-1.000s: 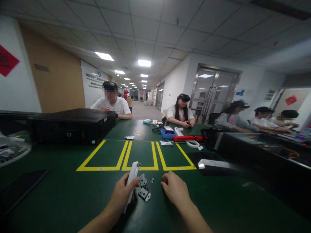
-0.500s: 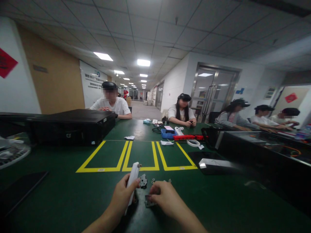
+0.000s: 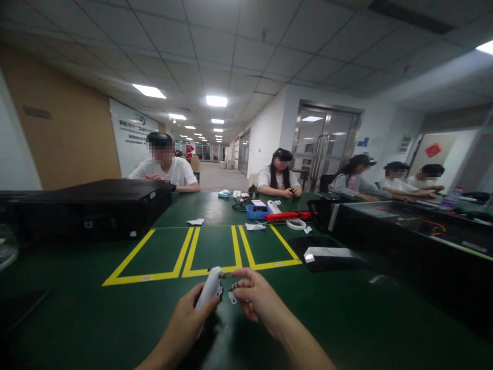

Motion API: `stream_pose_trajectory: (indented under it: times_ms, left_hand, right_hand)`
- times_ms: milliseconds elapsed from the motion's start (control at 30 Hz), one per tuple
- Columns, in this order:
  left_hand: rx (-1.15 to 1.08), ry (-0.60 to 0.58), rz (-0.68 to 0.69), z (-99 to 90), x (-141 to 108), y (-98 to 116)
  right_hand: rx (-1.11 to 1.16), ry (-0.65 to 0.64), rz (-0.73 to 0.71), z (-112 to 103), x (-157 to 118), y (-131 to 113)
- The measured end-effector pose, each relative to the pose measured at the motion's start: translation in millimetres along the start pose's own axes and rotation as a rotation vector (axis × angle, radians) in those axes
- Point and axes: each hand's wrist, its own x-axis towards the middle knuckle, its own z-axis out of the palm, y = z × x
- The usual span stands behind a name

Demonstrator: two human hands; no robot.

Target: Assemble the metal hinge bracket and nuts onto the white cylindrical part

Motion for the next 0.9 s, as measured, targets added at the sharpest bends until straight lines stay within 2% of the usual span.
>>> stream_pose_trajectory:
  times_ms: [200, 433, 567, 667, 800, 900]
  left_hand:
    - [0.083, -0.088, 0.071, -0.8, -5, 6]
    - [0.120, -0.141, 0.104, -1.4, -8, 9]
    - [0.133, -0.207, 0.135, -4.0, -9, 10]
    - [0.156, -0.204, 0.171, -7.1, -9, 12]
    - [0.251, -0.245, 0.178, -14.0, -8, 15]
    - [0.399, -0.274, 0.200, -18.6, -10, 17]
  right_hand:
    - [0.040, 0.001, 0.025, 5, -4, -5]
    - [0.099, -0.078, 0.203, 3, -10, -14]
    - [0.119, -0.105, 0.188, 3, -11, -14]
    - [0.116, -0.115, 0.194, 2, -11, -12]
    - [0.108, -0.248, 0.270, 0, -10, -8]
    - [0.109, -0.321, 0.256, 3, -10, -6]
